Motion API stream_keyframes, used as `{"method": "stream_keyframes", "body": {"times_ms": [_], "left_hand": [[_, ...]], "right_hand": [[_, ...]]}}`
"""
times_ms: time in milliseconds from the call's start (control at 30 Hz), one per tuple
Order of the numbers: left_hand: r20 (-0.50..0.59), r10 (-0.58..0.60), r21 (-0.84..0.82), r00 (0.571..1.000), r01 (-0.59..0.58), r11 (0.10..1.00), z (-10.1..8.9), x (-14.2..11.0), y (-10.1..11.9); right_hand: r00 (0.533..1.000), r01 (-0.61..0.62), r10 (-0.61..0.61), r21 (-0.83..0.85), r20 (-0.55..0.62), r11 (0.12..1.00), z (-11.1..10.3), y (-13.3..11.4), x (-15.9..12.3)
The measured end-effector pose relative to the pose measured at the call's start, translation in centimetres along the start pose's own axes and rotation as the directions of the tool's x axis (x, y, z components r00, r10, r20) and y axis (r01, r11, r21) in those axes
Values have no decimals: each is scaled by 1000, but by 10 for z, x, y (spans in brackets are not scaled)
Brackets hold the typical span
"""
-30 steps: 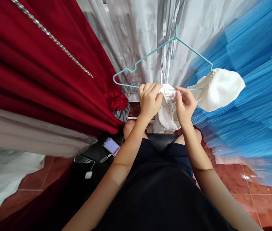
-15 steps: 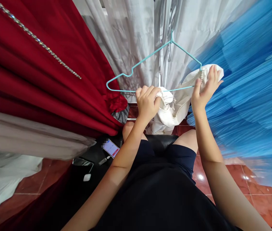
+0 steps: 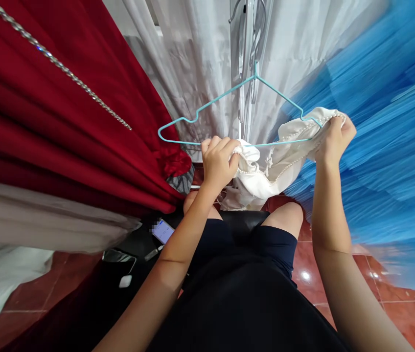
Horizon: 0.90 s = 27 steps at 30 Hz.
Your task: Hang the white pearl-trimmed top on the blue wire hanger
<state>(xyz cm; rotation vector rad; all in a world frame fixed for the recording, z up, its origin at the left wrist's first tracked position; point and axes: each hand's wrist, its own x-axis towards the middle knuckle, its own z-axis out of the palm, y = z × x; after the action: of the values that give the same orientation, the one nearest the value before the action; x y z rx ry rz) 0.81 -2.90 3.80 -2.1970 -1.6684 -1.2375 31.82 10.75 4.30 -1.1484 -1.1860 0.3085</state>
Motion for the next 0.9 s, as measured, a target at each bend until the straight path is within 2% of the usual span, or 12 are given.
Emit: {"method": "stream_keyframes", "body": {"times_ms": [100, 267, 333, 400, 467, 567, 667, 800, 833, 900], "left_hand": [[25, -14, -21, 1000, 15, 1000, -1, 1, 1], [68, -55, -68, 996, 60, 996, 0, 1, 4], [74, -70, -78, 995, 75, 994, 3, 2, 5], [66, -71, -71, 995, 76, 995, 5, 2, 5], [50, -59, -62, 997, 62, 996, 7, 2, 5], [40, -48, -66, 998, 51, 997, 8, 0, 3], [57, -53, -72, 997, 57, 996, 9, -2, 0], [69, 35, -143, 997, -25, 989, 5, -5, -7], [33, 64, -179, 997, -58, 982, 2, -8, -9], [-114, 96, -262, 989, -123, 957, -1, -18, -13]], "right_hand": [[966, -133, 140, 45, -219, 990, -9, 11, -17], [960, 3, -22, -67, -278, 998, -18, 10, -99], [967, 181, -208, -174, -146, 968, -17, -2, -124], [943, 323, -332, -148, -39, 935, -10, -22, -137], [916, 400, -399, -65, 31, 914, 1, -45, -140], [910, 365, -365, 38, 197, 930, 24, -73, -139], [910, 250, -255, 60, 325, 966, 43, -81, -142], [921, 259, -252, 16, 296, 966, 52, -76, -149], [920, 269, -260, 11, 293, 963, 52, -75, -149], [918, 283, -274, 12, 288, 959, 52, -73, -146]]}}
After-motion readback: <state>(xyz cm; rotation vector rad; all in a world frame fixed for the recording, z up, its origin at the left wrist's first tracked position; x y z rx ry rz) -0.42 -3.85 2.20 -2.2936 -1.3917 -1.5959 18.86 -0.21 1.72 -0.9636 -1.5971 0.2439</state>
